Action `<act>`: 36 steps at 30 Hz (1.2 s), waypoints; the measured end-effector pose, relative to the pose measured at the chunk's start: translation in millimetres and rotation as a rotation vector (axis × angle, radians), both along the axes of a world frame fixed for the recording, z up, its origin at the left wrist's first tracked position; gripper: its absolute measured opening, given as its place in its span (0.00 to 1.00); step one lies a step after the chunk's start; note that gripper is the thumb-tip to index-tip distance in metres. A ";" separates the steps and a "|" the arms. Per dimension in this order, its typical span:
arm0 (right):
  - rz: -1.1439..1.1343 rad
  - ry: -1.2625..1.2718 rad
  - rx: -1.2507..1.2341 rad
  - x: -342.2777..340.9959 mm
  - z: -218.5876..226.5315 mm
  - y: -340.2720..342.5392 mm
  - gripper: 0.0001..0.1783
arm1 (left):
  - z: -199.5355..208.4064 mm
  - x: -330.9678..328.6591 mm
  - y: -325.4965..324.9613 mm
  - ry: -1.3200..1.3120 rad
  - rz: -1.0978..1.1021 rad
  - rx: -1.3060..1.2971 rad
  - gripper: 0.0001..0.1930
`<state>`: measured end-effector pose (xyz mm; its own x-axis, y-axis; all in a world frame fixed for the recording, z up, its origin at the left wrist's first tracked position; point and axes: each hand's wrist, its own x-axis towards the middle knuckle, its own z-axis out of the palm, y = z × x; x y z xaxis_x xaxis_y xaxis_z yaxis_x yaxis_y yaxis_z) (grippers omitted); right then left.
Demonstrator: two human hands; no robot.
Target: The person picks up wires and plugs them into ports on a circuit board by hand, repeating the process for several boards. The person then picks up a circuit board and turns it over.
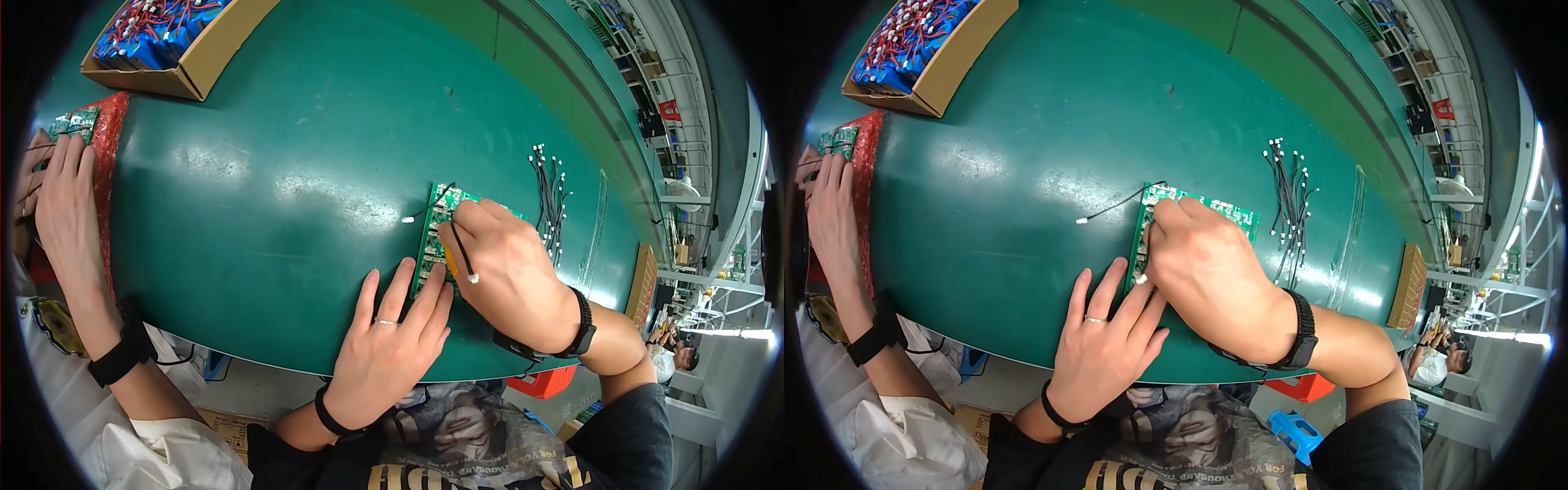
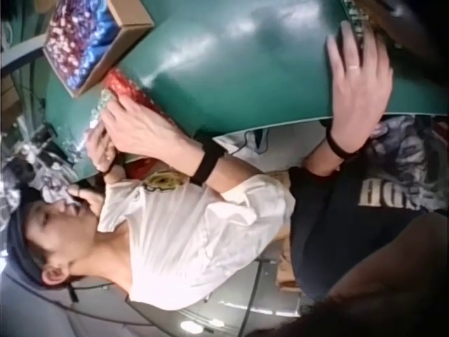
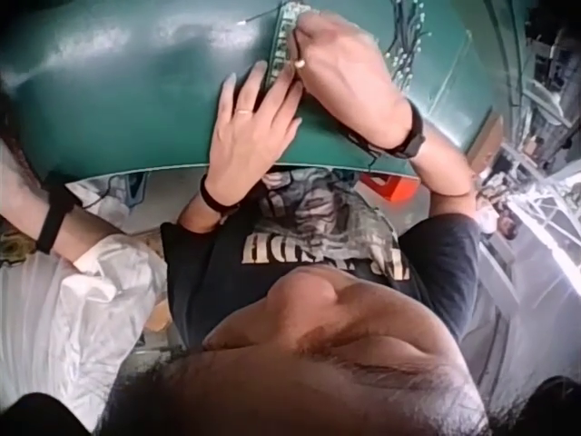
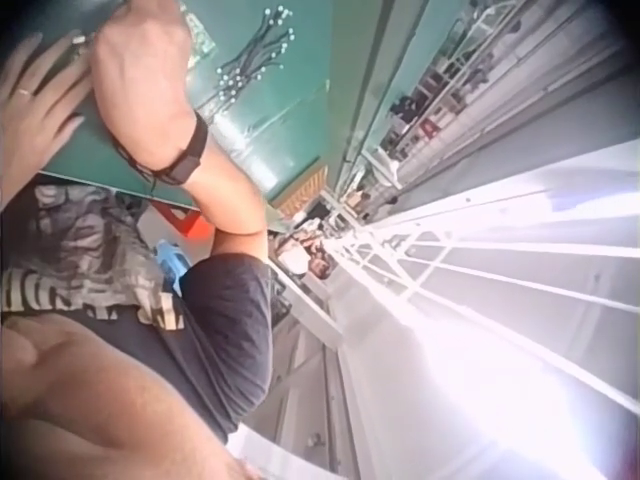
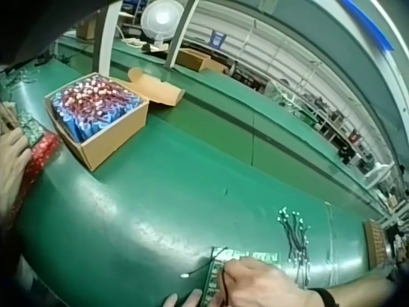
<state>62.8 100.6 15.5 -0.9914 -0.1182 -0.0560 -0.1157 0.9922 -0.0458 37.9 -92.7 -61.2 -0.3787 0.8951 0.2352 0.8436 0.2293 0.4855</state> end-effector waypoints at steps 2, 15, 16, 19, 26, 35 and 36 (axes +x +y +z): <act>-0.034 0.023 0.029 -0.4 -2.1 -1.6 0.12 | 0.4 -0.6 0.7 -0.012 0.008 0.012 0.26; -0.110 -0.071 -0.333 32.7 59.6 49.3 0.21 | 0.3 1.4 1.8 0.014 0.001 0.066 0.27; -0.174 -0.101 -0.449 43.6 61.0 62.1 0.21 | 0.8 0.6 1.4 -0.027 0.027 0.102 0.27; -0.298 -0.140 -0.696 76.5 51.6 93.1 0.19 | 7.5 -1.5 7.8 -0.092 0.066 0.164 0.28; -0.354 -0.096 -0.596 151.5 16.0 107.4 0.14 | 28.9 -6.4 30.8 0.081 0.147 -0.059 0.33; -0.361 0.037 -0.683 208.3 -5.6 123.3 0.13 | 31.9 0.3 37.1 0.143 0.153 -0.163 0.32; -0.355 0.049 -0.696 212.2 -7.2 126.3 0.13 | 33.6 0.9 39.0 0.137 0.155 -0.168 0.31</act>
<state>275.0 226.9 8.3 -0.9758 0.2148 -0.0401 0.1851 0.7148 -0.6744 38.9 -53.7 -27.6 -0.4890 0.8598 0.1473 0.8476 0.4284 0.3132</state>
